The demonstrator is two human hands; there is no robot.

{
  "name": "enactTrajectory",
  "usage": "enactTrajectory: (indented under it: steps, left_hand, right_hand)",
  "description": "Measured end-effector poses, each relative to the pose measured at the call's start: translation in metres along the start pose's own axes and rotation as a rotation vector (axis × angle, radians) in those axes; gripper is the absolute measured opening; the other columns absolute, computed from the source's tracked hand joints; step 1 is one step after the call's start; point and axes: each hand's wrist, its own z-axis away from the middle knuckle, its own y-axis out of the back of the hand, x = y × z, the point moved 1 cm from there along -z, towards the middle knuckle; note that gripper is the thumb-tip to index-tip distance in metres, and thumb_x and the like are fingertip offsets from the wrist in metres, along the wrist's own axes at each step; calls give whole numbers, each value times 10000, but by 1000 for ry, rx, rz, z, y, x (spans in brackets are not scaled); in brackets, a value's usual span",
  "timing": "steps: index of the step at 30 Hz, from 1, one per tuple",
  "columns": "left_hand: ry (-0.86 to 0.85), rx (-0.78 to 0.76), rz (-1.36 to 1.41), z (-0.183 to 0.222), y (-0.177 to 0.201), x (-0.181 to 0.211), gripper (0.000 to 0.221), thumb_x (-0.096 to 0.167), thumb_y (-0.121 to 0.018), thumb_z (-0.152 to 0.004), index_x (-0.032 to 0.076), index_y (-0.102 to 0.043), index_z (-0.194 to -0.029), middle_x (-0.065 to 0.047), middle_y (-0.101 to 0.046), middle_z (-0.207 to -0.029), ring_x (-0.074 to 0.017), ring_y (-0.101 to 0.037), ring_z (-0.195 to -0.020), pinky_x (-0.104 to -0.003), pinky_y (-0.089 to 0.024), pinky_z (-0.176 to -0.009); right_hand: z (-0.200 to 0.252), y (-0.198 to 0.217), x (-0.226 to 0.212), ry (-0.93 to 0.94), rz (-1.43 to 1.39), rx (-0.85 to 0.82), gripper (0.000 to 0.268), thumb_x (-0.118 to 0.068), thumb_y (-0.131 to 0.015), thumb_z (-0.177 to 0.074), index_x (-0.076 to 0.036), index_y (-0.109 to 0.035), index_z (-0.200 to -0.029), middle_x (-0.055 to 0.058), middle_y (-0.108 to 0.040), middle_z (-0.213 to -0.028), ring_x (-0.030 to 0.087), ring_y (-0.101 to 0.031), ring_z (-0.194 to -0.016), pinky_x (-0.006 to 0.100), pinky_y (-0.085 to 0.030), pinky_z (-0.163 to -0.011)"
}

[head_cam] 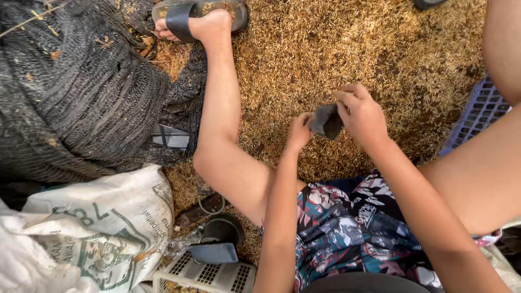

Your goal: The person scoops granular material from a large pile and packs it into a small flexible pouch. The person folds the pouch closed and places it into a nearby white plastic crate. The person repeats this process multiple times.

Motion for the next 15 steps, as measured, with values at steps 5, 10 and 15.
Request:
enactTrajectory:
  steps: [5, 10, 15]
  left_hand:
    - [66, -61, 114, -10, -14, -25, 302, 166, -509, -1078, 54, -662, -1313, -138, -753, -1037, -149, -583, -722, -276, -447, -607]
    - [132, -178, 207, 3, -7, -37, 286, 102, -571, -1011, 22, -718, -1243, -80, -713, -889, -123, -551, -610, -282, -423, -517]
    - [153, -234, 233, 12, -10, -68, 315, 46, -584, -961, 38, -705, -1251, -68, -693, -855, -106, -532, -615, -275, -399, -515]
  right_hand:
    - [16, -13, 41, 164, -84, -18, 371, -169, -754, -897, -44, -676, -1238, 177, -604, -1309, 355, -576, -1229, 455, -496, -1026]
    - [18, -24, 73, 210, -225, -37, 421, -218, -714, -956, -98, -639, -1353, 157, -563, -1407, 326, -522, -1386, 459, -464, -1145]
    - [9, -36, 81, 166, -222, -423, 582, -390, -824, -818, -174, -658, -1333, 128, -537, -1442, 346, -494, -1366, 486, -431, -1123]
